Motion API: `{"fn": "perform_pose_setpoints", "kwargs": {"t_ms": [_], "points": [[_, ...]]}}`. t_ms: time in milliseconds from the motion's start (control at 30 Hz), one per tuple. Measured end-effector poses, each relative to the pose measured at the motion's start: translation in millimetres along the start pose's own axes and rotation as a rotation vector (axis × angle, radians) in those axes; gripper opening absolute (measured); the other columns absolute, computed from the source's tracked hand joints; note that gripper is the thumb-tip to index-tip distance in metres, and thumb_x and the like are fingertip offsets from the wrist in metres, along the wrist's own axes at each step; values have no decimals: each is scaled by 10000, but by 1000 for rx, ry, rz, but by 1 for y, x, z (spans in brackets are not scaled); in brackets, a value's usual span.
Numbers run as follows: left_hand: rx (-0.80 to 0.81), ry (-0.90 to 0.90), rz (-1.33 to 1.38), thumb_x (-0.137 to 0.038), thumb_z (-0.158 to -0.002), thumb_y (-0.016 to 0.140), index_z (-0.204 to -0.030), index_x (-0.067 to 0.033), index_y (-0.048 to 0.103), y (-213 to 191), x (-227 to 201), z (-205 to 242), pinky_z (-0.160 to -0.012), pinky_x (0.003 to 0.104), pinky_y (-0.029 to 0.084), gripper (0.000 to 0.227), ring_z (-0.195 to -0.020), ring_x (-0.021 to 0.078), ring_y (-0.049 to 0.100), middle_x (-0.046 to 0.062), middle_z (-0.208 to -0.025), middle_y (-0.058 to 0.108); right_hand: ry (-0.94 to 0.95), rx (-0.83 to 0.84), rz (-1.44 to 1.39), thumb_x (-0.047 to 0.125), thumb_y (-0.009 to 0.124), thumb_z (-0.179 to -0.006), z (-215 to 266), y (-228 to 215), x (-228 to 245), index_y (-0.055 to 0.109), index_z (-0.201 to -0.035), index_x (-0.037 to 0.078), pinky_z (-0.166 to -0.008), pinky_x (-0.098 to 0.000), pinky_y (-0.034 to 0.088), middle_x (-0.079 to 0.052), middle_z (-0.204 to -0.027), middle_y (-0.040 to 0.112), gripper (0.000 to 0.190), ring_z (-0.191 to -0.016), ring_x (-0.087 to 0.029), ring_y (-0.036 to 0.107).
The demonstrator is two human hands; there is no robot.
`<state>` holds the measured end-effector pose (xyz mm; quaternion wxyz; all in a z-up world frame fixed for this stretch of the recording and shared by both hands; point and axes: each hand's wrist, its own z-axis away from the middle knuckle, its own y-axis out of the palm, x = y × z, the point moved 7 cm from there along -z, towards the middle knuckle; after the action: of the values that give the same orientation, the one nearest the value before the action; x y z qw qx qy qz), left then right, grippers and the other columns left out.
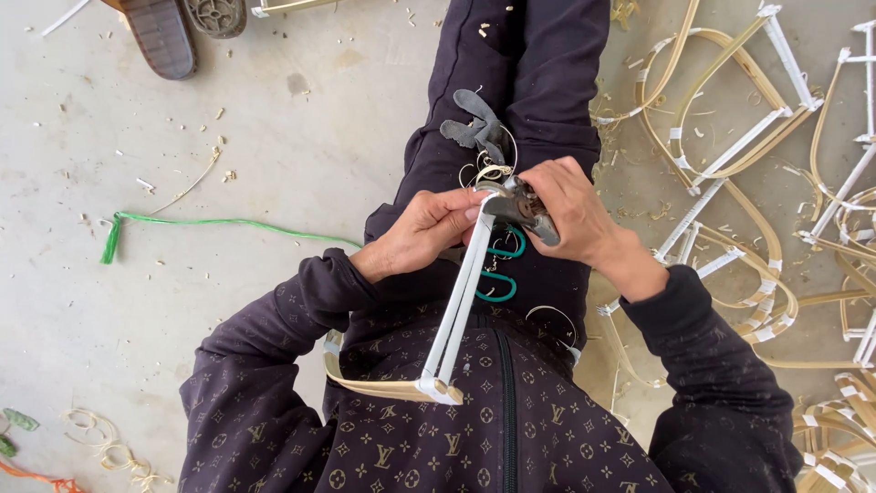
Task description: Assembling and trimming U-shaped bamboo frames using clippers and tape.
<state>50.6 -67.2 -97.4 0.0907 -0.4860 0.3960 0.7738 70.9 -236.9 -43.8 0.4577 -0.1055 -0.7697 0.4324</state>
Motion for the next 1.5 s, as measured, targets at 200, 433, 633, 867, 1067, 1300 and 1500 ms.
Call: {"fn": "perform_pose_setpoints", "kwargs": {"t_ms": [200, 433, 633, 867, 1067, 1300, 1500], "points": [[-19, -29, 3, -151, -1139, 510, -1436, -33, 617, -9, -26, 5, -661, 169, 434, 337, -762, 17, 504, -42, -950, 612, 42, -34, 51, 113, 813, -809, 11, 6, -49, 577, -953, 54, -669, -402, 430, -73, -742, 571, 282, -686, -267, 587], [-495, 179, -191, -172, -1140, 485, -1534, -120, 529, -83, -119, 25, -636, 214, 463, 400, -711, 55, 558, -3, -934, 663, 109, -147, 474, 350, 880, -946, -50, -54, -40, 468, -1411, -10, -1009, -456, 412, -153, -1135, 586, 718, -1127, -315, 559], [-502, 420, 127, -88, -1195, 527, -1634, -106, 378, -77, -155, 56, -721, 267, 460, 464, -768, 107, 549, 43, -996, 610, 116, 91, 592, 612, 886, -623, -65, -18, -54, 426, -1529, -53, -1090, -526, 326, -236, -1315, 524, 1214, -1280, -378, 417], [-375, 439, 59, -41, -1166, 580, -1646, -113, 310, -11, -166, 55, -744, 254, 494, 555, -783, 106, 559, 23, -980, 578, 422, -40, -600, 222, 645, -1070, -49, -9, -34, 535, -1453, -20, -904, -280, 570, -120, -1282, 685, 467, -1136, -156, 680], [-166, 345, 26, -129, -1152, 529, -1621, -59, 313, 25, -176, 52, -940, 260, 547, 521, -965, 106, 645, 45, -1139, 652, 461, -166, -684, 125, 609, -1104, -46, -9, -27, 642, -1286, -42, -740, -233, 590, -87, -1067, 757, 249, -920, -115, 726], [-234, 161, -350, -215, -1083, 602, -1473, 44, 506, -19, -40, 19, -884, 280, 579, 478, -1030, 121, 677, 102, -1172, 713, 498, -237, -842, 158, 613, -1081, -40, -11, 0, 623, -1311, -37, -746, -233, 605, -95, -1074, 752, 302, -901, -111, 724], [-210, 72, 121, -125, -998, 632, -1463, 59, 496, -20, -16, 32, -549, 251, 532, 518, -628, 127, 647, 110, -971, 711, 365, 103, -366, 192, 735, -943, -41, -18, 35, 593, -1361, 9, -865, -351, 563, -107, -1120, 716, 478, -1030, -194, 705]]}}
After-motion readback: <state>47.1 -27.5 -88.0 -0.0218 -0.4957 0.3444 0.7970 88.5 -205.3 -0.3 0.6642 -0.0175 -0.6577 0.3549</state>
